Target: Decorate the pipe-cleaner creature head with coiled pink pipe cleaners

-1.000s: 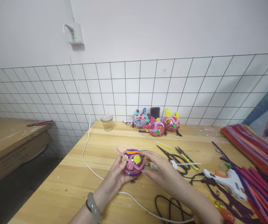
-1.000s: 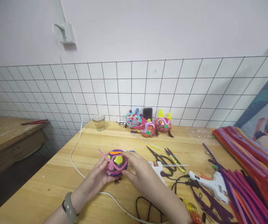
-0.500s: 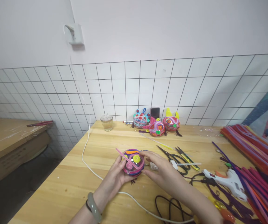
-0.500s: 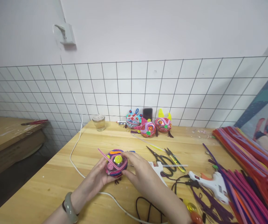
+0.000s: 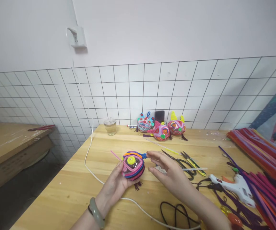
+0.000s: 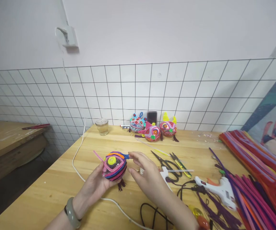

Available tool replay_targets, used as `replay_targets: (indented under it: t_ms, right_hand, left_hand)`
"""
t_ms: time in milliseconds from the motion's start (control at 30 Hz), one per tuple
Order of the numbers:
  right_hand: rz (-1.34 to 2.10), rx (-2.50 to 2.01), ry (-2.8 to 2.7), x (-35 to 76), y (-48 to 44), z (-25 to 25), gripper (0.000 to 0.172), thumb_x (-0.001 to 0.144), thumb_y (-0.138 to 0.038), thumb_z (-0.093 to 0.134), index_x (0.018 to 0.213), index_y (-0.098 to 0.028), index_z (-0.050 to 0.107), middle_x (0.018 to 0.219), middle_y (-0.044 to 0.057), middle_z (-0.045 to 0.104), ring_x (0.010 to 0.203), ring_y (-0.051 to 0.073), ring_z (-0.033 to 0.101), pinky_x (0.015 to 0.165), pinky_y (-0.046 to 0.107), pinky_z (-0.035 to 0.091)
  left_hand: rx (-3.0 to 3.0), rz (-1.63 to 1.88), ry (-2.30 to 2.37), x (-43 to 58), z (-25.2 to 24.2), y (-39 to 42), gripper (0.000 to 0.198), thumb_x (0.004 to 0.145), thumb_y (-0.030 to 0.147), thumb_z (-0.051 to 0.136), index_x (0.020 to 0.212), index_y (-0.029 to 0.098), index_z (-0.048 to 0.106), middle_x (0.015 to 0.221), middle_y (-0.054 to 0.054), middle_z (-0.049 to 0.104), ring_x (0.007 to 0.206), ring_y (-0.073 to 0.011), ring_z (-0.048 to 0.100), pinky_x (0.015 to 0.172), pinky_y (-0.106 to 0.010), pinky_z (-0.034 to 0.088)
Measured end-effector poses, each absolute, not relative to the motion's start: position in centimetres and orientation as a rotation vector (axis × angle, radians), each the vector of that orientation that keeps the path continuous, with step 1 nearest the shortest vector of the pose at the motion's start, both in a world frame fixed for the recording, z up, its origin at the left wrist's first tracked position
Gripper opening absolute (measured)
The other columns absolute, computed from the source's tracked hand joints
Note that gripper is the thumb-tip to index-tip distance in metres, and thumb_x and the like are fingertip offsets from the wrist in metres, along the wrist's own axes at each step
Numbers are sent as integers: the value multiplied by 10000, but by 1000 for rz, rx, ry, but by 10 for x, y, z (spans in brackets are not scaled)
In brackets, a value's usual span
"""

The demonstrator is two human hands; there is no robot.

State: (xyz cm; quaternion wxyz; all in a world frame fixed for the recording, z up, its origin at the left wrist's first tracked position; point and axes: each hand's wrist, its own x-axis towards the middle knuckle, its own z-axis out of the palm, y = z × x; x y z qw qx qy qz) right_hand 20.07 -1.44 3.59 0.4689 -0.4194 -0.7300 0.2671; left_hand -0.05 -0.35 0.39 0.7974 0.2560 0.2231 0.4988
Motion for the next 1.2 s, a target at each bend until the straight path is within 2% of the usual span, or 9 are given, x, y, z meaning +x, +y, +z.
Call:
replay_targets:
  t_ms: [367,867,1200]
  right_hand:
    - [696,-1004,-1802,201,-14,36,350,832,-202,559,1182,-208,543,1194,90,600,1126,197,570,973,374,484]
    - [639,-1025,-1833,200,-17,39,322,849,-195,540,1169,-229,542,1196,72,600,1118,189,564,972,365,484]
    - [650,-1048,-1847,200,-15,38,309,852,-216,533,1160,-201,549,1198,87,586,1120,179,552,980,352,476]
  left_hand:
    - [559,1088,483,0,4,-4,254,828,301,592,1033,153,603,1059,-131,697,948,-297,658,823,-450,493]
    - [548,1098,489,-1,6,-4,257,846,261,550,1052,117,603,1067,-162,691,918,-286,662,803,-453,506]
    - [549,1098,470,-1,4,-3,231,831,267,572,996,119,636,1032,-152,707,921,-290,663,828,-458,496]
